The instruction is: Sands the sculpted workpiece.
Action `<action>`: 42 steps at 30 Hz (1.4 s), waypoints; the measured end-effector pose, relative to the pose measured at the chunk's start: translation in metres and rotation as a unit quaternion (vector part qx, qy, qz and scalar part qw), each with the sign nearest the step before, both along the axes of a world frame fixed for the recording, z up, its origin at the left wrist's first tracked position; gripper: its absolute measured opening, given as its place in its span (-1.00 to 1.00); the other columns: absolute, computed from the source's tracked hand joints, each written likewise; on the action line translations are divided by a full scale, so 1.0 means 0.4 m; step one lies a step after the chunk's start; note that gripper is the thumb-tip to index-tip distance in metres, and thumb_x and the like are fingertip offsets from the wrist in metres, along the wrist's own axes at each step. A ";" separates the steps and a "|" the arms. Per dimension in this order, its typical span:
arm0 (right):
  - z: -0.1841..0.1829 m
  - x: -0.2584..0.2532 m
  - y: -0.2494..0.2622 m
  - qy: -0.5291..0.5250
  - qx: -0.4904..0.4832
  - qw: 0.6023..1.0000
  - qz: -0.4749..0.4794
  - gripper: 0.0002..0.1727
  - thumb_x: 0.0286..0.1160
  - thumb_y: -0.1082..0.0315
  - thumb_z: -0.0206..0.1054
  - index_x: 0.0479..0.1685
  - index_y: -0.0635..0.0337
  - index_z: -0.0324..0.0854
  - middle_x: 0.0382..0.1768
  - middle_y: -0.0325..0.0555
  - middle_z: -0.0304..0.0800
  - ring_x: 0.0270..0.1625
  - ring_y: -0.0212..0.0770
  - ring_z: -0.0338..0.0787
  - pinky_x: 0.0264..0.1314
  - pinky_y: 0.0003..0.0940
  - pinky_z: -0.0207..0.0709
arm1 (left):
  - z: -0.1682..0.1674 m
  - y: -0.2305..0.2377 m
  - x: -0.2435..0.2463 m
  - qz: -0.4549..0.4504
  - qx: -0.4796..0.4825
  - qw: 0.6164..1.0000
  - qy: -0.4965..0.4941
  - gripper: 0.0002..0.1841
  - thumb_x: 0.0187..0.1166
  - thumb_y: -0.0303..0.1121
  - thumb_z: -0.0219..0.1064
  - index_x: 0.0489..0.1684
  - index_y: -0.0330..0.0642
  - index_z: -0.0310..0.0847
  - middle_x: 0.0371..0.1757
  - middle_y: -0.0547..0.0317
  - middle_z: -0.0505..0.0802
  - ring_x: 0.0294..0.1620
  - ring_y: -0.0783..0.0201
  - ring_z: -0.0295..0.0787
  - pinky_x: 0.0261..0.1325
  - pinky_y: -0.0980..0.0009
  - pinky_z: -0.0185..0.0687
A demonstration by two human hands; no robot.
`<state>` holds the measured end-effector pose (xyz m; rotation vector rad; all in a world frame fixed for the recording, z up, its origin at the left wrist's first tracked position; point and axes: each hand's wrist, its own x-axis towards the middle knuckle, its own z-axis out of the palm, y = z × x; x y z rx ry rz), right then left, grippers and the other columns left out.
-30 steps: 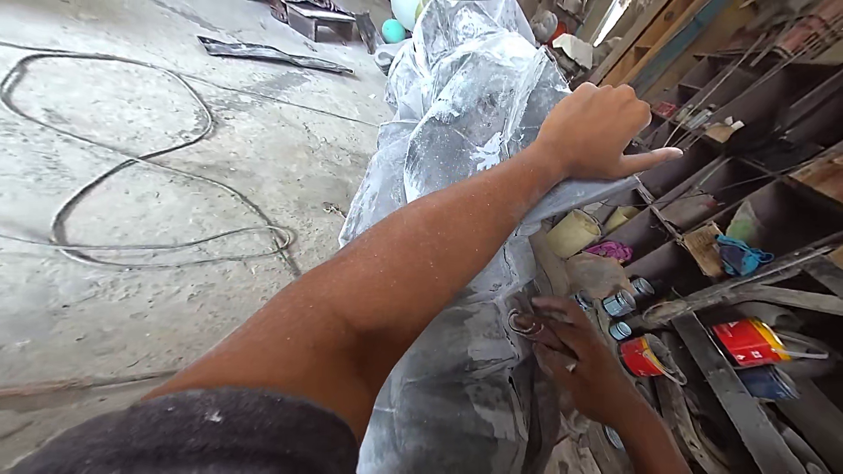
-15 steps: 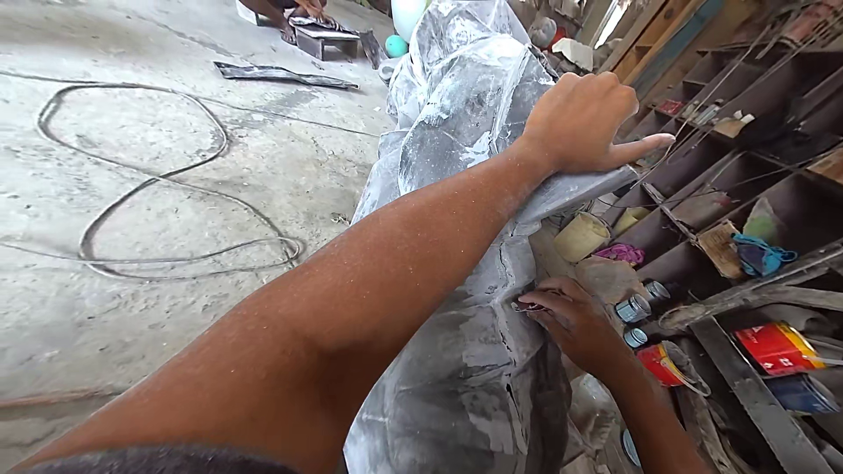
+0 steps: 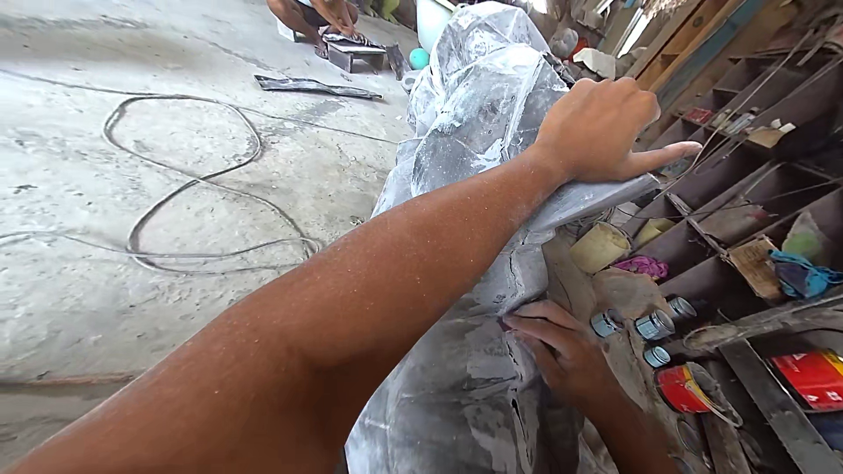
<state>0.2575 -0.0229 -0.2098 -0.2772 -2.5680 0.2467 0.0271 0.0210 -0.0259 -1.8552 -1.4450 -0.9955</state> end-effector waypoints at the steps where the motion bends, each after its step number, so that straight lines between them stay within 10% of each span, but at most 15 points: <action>1: 0.008 -0.003 -0.006 -0.009 0.010 1.000 -0.002 -0.71 0.71 0.21 0.23 0.12 -0.20 0.88 0.04 -0.44 0.85 0.21 -0.44 0.75 0.28 -0.42 0.69 | -0.002 0.003 -0.001 -0.006 0.005 1.000 0.001 -0.20 0.46 0.58 -0.09 -0.57 -0.02 0.59 -0.49 0.20 0.69 -0.40 0.15 0.68 -0.38 0.11 0.36; 42: 0.045 -0.018 0.046 -0.053 0.093 0.994 -0.003 -0.70 0.68 0.25 0.20 0.08 -0.11 0.89 -0.16 -0.37 0.81 0.00 -0.43 0.76 0.07 -0.46 0.70 | -0.001 -0.009 -0.038 -0.009 0.035 0.999 -0.010 -0.19 0.43 0.60 -0.07 -0.50 -0.01 0.65 -0.42 0.22 0.71 -0.32 0.17 0.70 -0.30 0.12 0.39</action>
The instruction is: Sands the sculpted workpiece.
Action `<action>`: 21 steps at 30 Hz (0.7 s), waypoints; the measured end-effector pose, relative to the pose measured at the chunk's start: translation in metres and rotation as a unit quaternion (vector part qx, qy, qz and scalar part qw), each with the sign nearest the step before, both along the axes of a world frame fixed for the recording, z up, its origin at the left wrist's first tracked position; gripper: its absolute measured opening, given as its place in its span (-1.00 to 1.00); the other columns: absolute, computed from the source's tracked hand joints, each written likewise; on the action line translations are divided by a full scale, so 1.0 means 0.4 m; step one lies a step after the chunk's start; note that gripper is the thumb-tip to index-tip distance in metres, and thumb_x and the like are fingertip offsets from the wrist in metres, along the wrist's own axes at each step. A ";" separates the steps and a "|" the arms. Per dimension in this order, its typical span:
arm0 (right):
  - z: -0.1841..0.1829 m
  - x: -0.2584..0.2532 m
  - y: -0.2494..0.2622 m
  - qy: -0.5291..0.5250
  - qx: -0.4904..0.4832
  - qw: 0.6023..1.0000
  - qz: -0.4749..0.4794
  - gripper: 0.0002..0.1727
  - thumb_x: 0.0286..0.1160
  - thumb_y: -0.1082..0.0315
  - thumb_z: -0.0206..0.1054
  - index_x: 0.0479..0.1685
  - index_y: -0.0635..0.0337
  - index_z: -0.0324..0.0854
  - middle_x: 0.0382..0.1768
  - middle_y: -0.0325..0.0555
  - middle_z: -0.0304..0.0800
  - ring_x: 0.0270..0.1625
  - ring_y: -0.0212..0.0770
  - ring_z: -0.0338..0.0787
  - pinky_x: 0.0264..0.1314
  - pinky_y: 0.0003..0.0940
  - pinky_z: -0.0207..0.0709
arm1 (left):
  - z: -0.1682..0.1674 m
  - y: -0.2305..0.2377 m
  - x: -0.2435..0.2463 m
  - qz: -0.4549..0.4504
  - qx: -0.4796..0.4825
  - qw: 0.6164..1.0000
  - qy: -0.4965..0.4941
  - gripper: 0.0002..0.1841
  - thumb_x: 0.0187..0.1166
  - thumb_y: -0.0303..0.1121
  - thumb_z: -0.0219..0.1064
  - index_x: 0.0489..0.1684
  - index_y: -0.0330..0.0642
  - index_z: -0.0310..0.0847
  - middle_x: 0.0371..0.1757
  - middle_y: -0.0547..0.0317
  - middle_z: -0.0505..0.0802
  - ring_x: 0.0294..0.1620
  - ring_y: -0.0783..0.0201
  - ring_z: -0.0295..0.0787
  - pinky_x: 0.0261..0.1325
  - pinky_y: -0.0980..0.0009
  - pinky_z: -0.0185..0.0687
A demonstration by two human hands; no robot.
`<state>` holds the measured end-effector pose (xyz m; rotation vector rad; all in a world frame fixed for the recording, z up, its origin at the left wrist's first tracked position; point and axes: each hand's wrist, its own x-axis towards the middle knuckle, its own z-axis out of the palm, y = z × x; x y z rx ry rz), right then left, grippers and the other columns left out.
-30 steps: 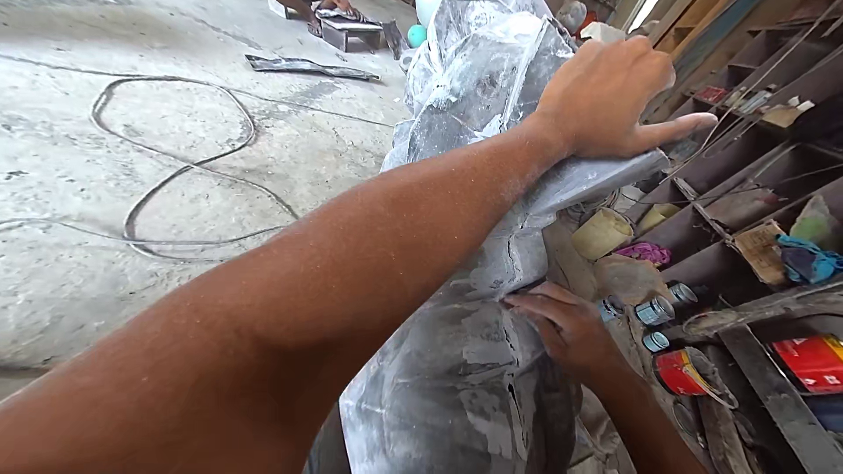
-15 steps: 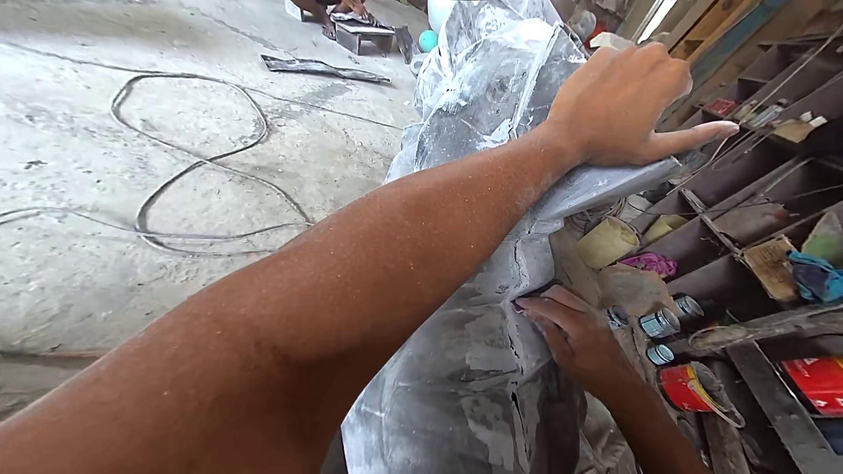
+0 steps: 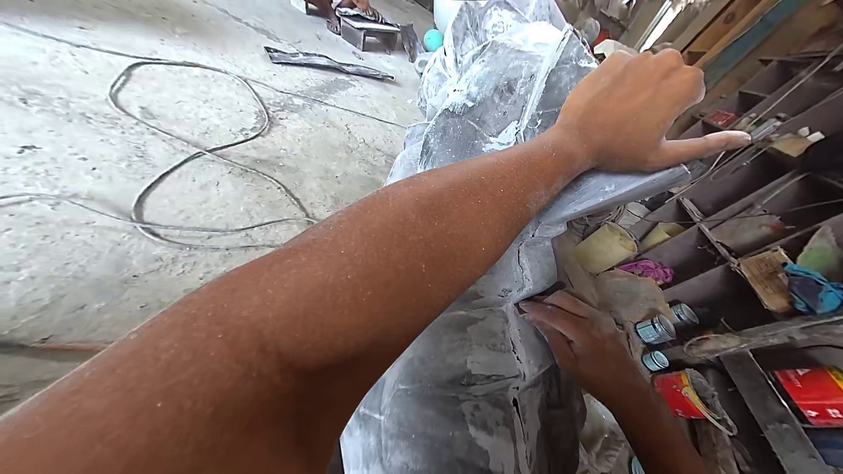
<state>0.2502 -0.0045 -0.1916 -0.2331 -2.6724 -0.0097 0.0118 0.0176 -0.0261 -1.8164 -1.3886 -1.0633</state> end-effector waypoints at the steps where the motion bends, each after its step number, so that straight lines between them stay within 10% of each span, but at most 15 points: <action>1: -0.003 0.000 0.000 0.004 0.000 1.000 -0.002 -0.70 0.68 0.25 0.21 0.08 -0.11 0.89 -0.16 -0.37 0.81 -0.02 -0.45 0.76 0.06 -0.49 0.70 | -0.003 0.002 -0.002 -0.002 0.001 1.000 0.001 -0.19 0.43 0.59 -0.07 -0.49 -0.02 0.66 -0.42 0.22 0.72 -0.32 0.17 0.70 -0.30 0.11 0.39; 21: -0.030 0.040 0.000 -0.006 -0.037 0.998 -0.053 -0.65 0.68 0.21 0.14 0.13 -0.22 0.87 -0.13 -0.36 0.78 -0.07 -0.44 0.76 -0.01 -0.39 0.73 | 0.003 -0.013 0.004 0.001 -0.025 1.000 0.004 -0.19 0.44 0.60 -0.09 -0.53 -0.02 0.62 -0.48 0.22 0.70 -0.37 0.15 0.70 -0.38 0.11 0.37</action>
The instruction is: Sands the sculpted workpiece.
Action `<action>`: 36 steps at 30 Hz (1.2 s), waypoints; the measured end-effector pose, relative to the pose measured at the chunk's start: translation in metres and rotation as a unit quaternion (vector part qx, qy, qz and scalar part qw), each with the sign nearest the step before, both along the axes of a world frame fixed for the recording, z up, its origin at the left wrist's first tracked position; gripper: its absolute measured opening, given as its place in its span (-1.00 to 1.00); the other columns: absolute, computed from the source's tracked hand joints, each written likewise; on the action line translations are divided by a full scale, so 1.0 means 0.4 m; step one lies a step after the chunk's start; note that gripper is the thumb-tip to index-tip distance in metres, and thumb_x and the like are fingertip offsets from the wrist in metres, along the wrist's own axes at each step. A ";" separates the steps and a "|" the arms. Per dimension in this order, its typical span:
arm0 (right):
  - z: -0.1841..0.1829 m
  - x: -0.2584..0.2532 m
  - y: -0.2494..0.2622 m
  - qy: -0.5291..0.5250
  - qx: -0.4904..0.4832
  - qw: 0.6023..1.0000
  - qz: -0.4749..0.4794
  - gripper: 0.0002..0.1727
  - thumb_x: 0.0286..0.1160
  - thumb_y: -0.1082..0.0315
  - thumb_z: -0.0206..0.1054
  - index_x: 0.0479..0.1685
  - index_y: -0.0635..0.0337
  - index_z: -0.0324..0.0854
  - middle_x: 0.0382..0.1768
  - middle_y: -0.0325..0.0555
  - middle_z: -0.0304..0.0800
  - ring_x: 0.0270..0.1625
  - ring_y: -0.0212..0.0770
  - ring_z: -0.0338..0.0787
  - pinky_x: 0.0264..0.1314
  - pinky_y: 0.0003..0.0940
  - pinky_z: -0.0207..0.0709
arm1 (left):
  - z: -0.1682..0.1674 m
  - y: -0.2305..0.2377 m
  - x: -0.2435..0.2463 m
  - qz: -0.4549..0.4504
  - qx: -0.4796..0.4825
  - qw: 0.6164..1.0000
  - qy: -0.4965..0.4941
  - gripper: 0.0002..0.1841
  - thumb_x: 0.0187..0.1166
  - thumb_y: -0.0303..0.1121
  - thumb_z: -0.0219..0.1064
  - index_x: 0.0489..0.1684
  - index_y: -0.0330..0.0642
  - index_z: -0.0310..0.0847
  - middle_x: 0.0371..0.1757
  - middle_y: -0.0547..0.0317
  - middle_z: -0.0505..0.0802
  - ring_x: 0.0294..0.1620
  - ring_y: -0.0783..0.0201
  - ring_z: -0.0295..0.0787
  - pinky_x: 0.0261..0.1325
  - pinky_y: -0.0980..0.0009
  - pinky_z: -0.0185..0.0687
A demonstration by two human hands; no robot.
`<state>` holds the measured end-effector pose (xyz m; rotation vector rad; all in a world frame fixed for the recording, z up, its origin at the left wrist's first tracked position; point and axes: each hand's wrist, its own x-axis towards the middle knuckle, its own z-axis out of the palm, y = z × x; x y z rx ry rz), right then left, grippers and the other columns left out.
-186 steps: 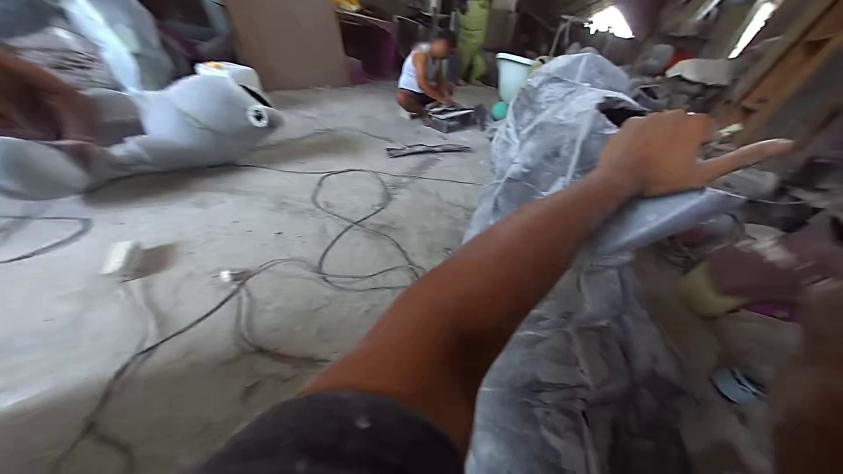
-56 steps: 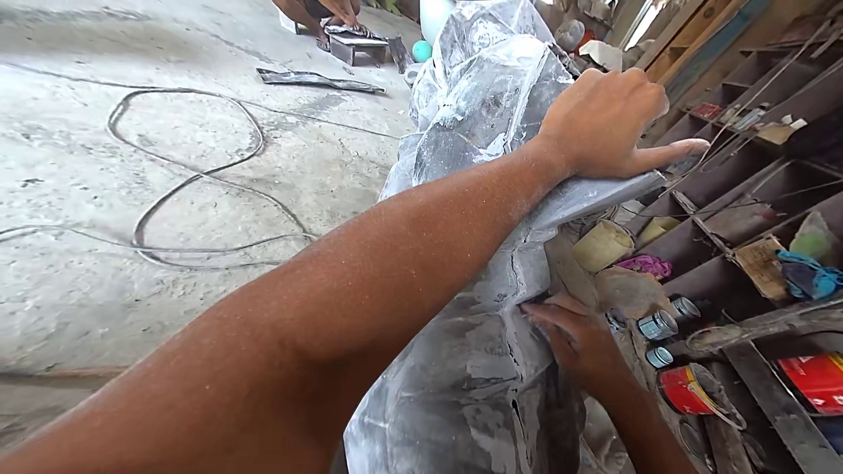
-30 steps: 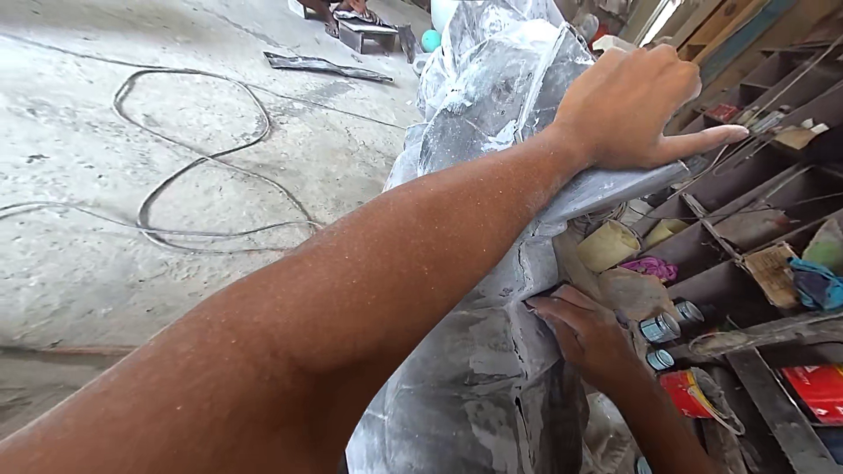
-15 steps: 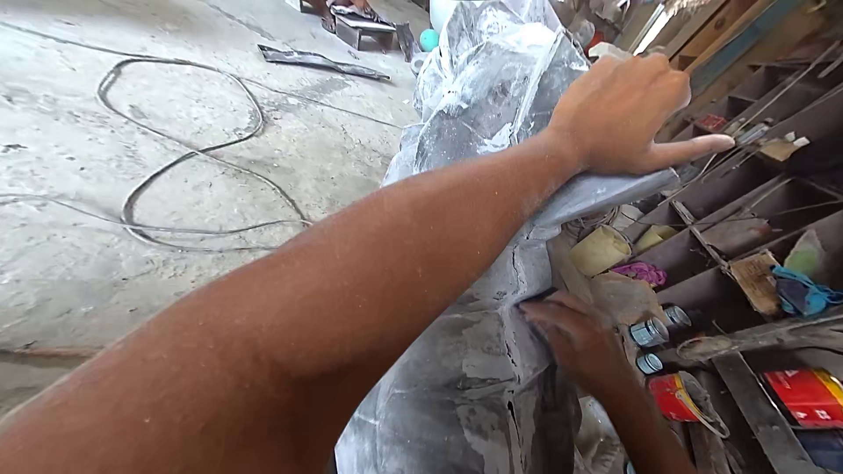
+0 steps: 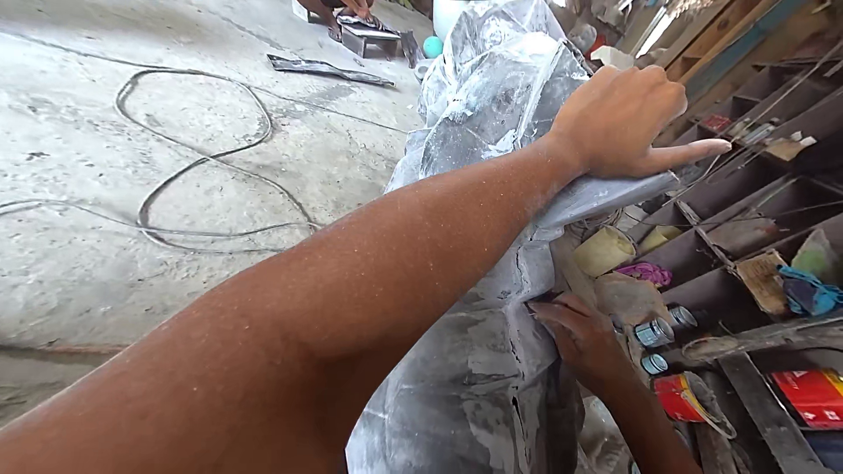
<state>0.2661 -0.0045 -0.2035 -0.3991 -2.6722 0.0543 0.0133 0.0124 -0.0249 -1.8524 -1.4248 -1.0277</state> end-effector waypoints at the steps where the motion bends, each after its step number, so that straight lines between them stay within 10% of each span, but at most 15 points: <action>1: 0.009 0.002 -0.029 0.000 -0.006 1.000 0.004 -0.65 0.68 0.23 0.14 0.14 -0.22 0.87 -0.10 -0.33 0.80 -0.02 -0.40 0.78 0.04 -0.35 0.74 | -0.001 0.001 0.003 0.001 0.002 1.000 -0.002 -0.19 0.43 0.60 -0.08 -0.52 -0.01 0.64 -0.47 0.23 0.70 -0.37 0.16 0.70 -0.37 0.12 0.37; 9: 0.006 0.000 -0.057 0.020 -0.029 0.999 -0.013 -0.67 0.72 0.19 0.14 0.11 -0.22 0.86 -0.17 -0.40 0.77 -0.12 -0.47 0.75 -0.08 -0.39 0.73 | -0.006 0.021 0.018 -0.008 0.008 1.000 0.008 -0.19 0.44 0.59 -0.10 -0.52 -0.03 0.63 -0.45 0.20 0.71 -0.34 0.14 0.70 -0.33 0.10 0.38; 14: 0.009 0.038 -0.135 0.040 -0.048 0.998 0.021 -0.67 0.76 0.23 0.14 0.21 -0.18 0.84 0.04 -0.28 0.87 0.21 -0.31 0.81 0.28 -0.32 0.75 | -0.002 0.026 0.011 -0.004 0.005 1.000 0.012 -0.20 0.45 0.59 -0.08 -0.50 -0.01 0.66 -0.47 0.21 0.72 -0.36 0.14 0.71 -0.36 0.10 0.40; 19: -0.004 -0.004 -0.037 0.025 -0.058 0.998 -0.028 -0.68 0.72 0.19 0.16 0.11 -0.25 0.86 -0.15 -0.45 0.79 -0.08 -0.51 0.77 -0.02 -0.42 0.74 | -0.006 0.034 0.034 -0.010 0.000 1.000 0.013 -0.19 0.46 0.59 -0.10 -0.55 -0.03 0.60 -0.49 0.18 0.70 -0.40 0.12 0.70 -0.38 0.08 0.39; 36: 0.017 -0.026 0.010 -0.012 0.016 1.000 -0.001 -0.72 0.70 0.24 0.20 0.04 -0.11 0.87 -0.18 -0.33 0.78 0.02 -0.35 0.76 0.14 -0.32 0.70 | -0.007 0.011 0.006 0.015 0.026 0.999 0.018 -0.20 0.48 0.58 -0.13 -0.74 -0.01 0.39 -0.66 0.16 0.55 -0.56 0.09 0.57 -0.46 0.07 0.28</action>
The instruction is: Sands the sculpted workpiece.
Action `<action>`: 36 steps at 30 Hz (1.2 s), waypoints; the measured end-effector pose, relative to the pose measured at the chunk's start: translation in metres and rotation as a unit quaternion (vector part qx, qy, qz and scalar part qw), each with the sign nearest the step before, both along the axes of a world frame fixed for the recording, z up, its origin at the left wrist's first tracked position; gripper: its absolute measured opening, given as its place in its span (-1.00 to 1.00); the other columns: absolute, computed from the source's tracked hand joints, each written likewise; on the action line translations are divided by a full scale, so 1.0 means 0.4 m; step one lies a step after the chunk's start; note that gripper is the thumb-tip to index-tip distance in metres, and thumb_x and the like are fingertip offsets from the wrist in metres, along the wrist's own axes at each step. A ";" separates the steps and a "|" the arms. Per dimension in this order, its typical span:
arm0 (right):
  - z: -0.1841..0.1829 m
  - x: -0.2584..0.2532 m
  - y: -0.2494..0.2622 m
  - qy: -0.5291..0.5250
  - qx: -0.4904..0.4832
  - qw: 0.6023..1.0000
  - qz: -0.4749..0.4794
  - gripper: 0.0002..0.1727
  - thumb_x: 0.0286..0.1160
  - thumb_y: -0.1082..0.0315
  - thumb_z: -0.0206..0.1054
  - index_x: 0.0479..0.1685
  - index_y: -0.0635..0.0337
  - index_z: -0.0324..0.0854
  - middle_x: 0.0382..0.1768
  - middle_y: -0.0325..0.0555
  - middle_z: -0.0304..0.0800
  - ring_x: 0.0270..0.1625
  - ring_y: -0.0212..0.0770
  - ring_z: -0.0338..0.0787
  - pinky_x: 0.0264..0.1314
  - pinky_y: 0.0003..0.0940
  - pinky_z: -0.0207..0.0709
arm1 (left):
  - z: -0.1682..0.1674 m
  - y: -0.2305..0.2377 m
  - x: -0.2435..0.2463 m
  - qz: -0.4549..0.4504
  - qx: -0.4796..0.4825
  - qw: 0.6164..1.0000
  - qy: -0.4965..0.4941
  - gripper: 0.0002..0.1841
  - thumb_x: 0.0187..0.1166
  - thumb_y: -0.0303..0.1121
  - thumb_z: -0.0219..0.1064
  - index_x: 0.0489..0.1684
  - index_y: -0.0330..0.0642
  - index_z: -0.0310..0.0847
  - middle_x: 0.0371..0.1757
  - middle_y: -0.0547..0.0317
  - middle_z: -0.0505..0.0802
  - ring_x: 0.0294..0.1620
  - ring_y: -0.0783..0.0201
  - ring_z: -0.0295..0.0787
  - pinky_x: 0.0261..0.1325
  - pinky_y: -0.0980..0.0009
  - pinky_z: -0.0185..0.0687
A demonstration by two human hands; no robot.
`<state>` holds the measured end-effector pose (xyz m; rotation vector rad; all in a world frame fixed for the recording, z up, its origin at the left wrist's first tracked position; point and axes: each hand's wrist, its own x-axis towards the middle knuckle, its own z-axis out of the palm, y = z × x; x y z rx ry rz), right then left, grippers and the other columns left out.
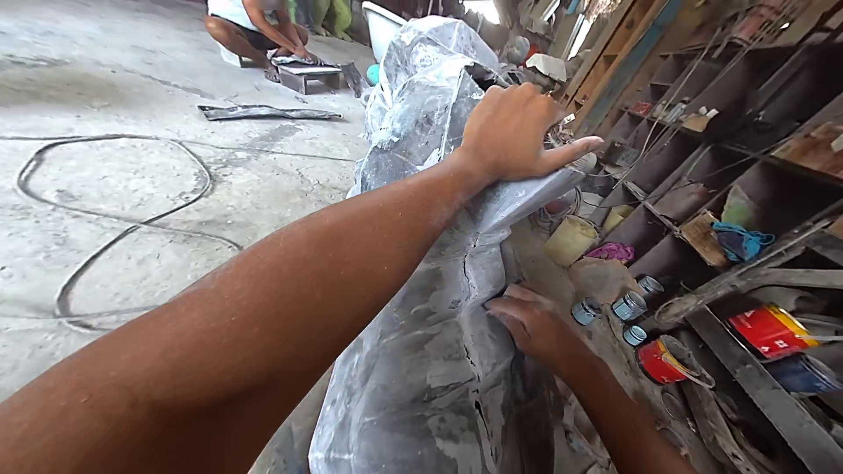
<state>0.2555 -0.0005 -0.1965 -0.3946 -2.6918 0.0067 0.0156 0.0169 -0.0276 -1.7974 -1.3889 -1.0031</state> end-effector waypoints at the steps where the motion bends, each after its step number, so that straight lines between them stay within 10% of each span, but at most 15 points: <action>1: -0.001 -0.011 -0.019 0.001 0.020 1.000 0.003 -0.72 0.70 0.25 0.20 0.03 -0.12 0.87 -0.19 -0.33 0.78 0.03 -0.33 0.76 0.14 -0.33 0.70 | 0.001 0.000 -0.006 0.003 0.004 1.000 0.000 -0.21 0.48 0.57 -0.12 -0.75 -0.01 0.37 -0.68 0.17 0.53 -0.58 0.10 0.55 -0.49 0.08 0.26; 20: -0.001 -0.087 -0.042 0.063 0.150 0.983 0.088 -0.77 0.71 0.07 0.30 -0.06 -0.12 0.85 -0.26 -0.30 0.80 -0.15 -0.30 0.82 -0.23 -0.35 0.73 | -0.007 -0.026 -0.051 0.027 0.009 0.999 -0.022 -0.23 0.49 0.55 -0.07 -0.81 0.01 0.24 -0.76 0.21 0.41 -0.69 0.14 0.41 -0.55 0.11 0.15; 29: -0.006 -0.113 0.112 0.042 0.245 0.932 0.263 -0.81 0.67 0.32 0.29 0.10 -0.11 0.76 -0.08 -0.18 0.78 -0.05 -0.17 0.74 -0.02 -0.27 0.66 | -0.013 -0.031 -0.082 0.045 0.045 0.998 -0.016 -0.25 0.47 0.55 -0.03 -0.83 0.05 0.24 -0.78 0.27 0.38 -0.71 0.20 0.37 -0.57 0.16 0.12; 36: 0.004 -0.145 0.174 0.070 0.307 0.890 0.330 -0.86 0.64 0.26 0.31 0.02 -0.08 0.74 -0.40 -0.19 0.58 -0.37 -0.19 0.58 -0.41 -0.31 0.44 | -0.015 -0.033 -0.088 0.041 0.059 0.997 -0.010 -0.27 0.46 0.54 0.03 -0.83 0.08 0.26 -0.78 0.33 0.36 -0.73 0.26 0.33 -0.58 0.22 0.08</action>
